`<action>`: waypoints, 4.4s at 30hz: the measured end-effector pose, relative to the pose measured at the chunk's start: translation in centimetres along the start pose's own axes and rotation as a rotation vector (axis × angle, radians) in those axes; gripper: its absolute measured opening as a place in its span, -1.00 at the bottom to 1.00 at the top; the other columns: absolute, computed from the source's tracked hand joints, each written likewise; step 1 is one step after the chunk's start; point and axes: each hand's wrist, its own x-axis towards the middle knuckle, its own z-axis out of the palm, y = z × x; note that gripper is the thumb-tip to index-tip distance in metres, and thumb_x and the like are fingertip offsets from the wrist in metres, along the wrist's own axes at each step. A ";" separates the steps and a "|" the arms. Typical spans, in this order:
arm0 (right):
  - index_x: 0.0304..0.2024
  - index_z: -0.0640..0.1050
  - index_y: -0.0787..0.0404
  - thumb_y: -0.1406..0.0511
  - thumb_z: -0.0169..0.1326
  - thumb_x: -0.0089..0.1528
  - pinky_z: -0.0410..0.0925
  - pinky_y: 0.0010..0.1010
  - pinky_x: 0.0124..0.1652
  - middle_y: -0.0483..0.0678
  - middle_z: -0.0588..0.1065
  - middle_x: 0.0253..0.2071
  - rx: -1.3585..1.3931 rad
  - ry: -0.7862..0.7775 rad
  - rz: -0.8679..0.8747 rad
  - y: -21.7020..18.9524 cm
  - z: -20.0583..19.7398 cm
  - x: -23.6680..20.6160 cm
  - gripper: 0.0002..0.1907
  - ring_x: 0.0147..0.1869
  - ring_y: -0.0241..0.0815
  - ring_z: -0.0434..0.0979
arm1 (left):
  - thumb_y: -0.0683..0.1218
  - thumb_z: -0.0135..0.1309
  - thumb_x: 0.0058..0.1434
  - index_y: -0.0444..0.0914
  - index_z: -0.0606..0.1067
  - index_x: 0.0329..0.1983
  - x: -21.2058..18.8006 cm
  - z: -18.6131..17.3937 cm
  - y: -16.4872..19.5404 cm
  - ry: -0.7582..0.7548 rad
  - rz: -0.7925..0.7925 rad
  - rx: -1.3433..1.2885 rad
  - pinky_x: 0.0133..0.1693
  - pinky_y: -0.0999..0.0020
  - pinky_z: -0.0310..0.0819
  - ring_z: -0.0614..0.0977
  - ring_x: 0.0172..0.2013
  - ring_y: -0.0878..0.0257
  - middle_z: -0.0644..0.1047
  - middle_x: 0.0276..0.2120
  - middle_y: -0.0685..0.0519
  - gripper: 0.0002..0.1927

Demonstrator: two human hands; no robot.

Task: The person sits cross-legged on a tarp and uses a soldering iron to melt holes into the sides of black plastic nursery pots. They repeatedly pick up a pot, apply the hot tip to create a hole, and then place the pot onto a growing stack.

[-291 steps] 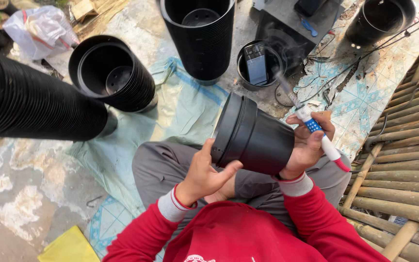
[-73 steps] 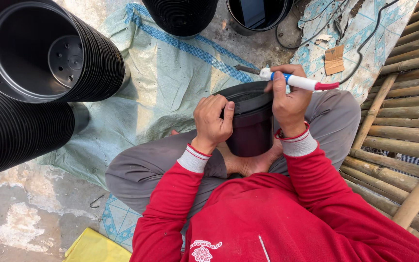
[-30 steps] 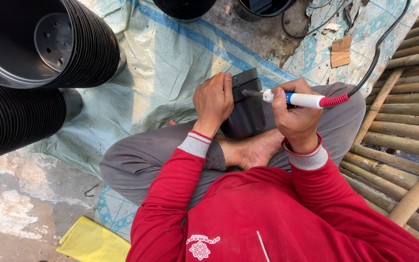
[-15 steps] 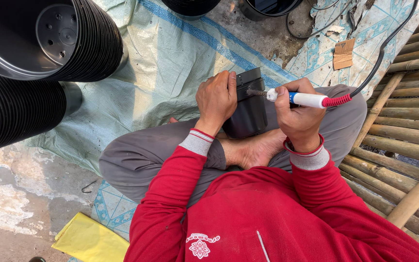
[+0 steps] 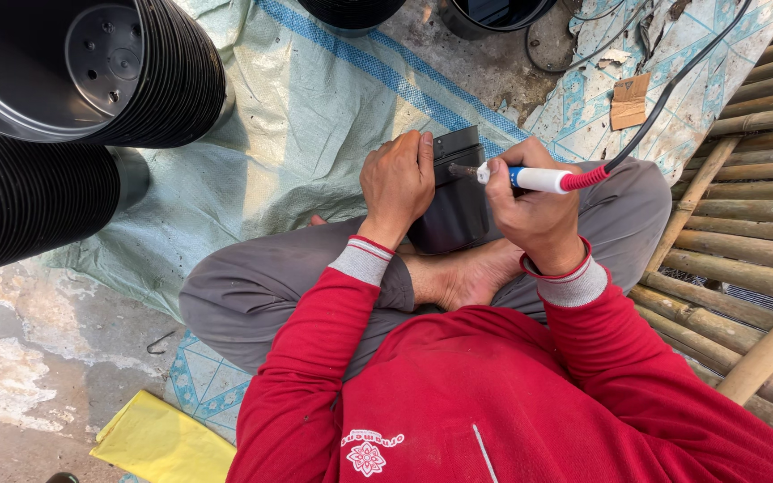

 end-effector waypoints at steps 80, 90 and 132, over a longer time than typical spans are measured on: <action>-0.15 0.48 0.34 0.38 0.10 0.48 0.27 -0.55 -0.39 -0.10 0.47 -0.41 0.188 0.290 0.108 2.2 -2.7 -1.7 -0.87 -0.40 -0.39 0.41 | 0.00 -0.08 0.46 -0.24 0.41 -0.47 0.3 -1.0 2.0 -0.002 0.025 0.051 -0.37 0.04 0.30 0.53 -0.51 -0.05 0.50 -0.55 -0.06 -0.63; -0.23 0.53 0.33 0.39 0.12 0.41 0.33 -0.50 -0.31 -0.07 0.54 -0.35 0.077 0.208 0.062 1.5 -0.8 -2.4 -0.88 -0.35 -0.39 0.46 | 0.00 -0.11 0.47 -0.23 0.42 -0.46 -0.1 -0.7 1.8 0.033 0.062 0.060 -0.36 0.05 0.32 0.56 -0.47 -0.03 0.52 -0.52 -0.04 -0.63; -0.29 0.48 0.32 0.46 0.13 0.34 0.32 -0.42 -0.41 -0.04 0.48 -0.51 0.038 0.034 0.000 0.8 -0.1 -0.6 -0.89 -0.48 -0.28 0.46 | 0.01 -0.09 0.48 -0.22 0.43 -0.49 -0.4 -0.4 1.3 0.001 0.035 0.066 -0.39 0.10 0.32 0.53 -0.54 0.03 0.50 -0.58 -0.02 -0.60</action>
